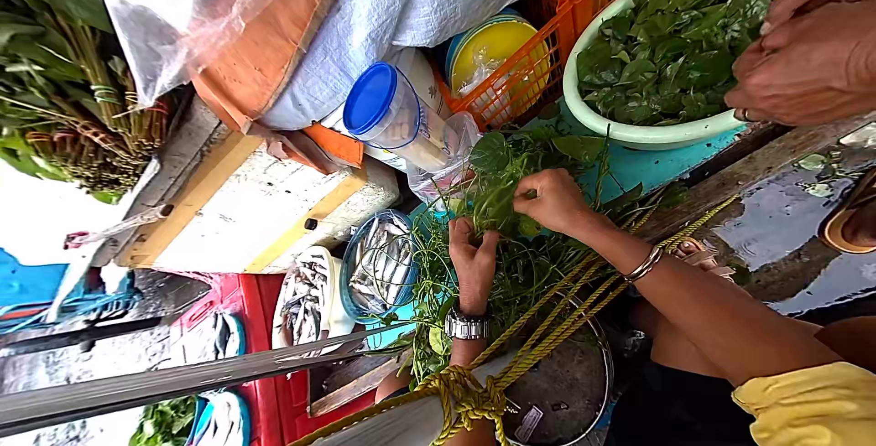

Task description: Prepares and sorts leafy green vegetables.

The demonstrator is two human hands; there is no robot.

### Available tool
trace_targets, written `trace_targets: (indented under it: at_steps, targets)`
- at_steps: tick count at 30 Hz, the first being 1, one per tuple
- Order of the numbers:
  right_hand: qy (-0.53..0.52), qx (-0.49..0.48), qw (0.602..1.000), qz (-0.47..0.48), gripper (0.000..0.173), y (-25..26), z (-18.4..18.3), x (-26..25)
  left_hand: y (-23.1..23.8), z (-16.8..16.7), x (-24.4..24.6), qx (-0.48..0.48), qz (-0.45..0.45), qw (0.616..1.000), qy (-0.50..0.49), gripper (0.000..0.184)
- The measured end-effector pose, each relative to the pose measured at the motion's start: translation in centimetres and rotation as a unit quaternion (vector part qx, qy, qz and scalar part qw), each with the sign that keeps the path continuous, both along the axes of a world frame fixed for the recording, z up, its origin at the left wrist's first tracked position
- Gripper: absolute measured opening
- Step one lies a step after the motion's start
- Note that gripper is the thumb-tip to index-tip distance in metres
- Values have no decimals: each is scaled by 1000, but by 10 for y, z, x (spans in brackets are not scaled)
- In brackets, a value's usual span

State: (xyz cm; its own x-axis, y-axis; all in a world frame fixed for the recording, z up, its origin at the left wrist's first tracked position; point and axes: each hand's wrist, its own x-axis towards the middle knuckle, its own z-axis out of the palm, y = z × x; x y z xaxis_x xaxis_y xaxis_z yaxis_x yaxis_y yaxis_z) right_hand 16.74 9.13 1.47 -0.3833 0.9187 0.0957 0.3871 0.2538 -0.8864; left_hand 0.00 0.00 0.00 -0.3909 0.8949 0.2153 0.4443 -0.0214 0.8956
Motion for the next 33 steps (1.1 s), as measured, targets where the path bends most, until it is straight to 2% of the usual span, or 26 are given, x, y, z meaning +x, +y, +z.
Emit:
trace_targets:
  at_steps: [3, 7, 10, 14, 17, 23, 25, 28, 30, 33]
  targets:
    - [40, -67, 997, 24, 11, 8, 7, 6, 0, 2, 2, -10, 8, 1000, -5, 10]
    - [123, -125, 984, 12, 13, 10, 3, 6, -1, 3, 3, -19, 10, 1000, -19, 17]
    - [147, -159, 976, 8, 13, 12, 1, 5, -1, 4, 3, -22, 10, 999, -39, 20]
    - [75, -98, 992, 12, 8, 9, 4, 5, -2, 5, 4, -18, 10, 998, -52, 24]
    - [-1, -60, 998, 15, 14, 5, 8, 2, -1, 4, 5, -15, 6, 999, -51, 25]
    - [-65, -44, 997, -3, 16, 2, 11, -4, -1, 2, 5, -23, 2, 999, -45, 25]
    - [-33, -49, 998, 2, 15, 5, 9, -3, -1, 1, 4, -25, 3, 999, -46, 24]
    - [75, -105, 992, 7, 8, 11, 4, 1, -1, 2, 5, -20, -2, 998, -58, 23]
    - [146, -174, 974, 0, 7, 13, 5, 4, -1, 2, 5, -18, -3, 998, -62, 25]
    - [242, -288, 927, 6, 16, 12, 18, 14, -1, 1, 3, -23, 9, 997, -79, 27]
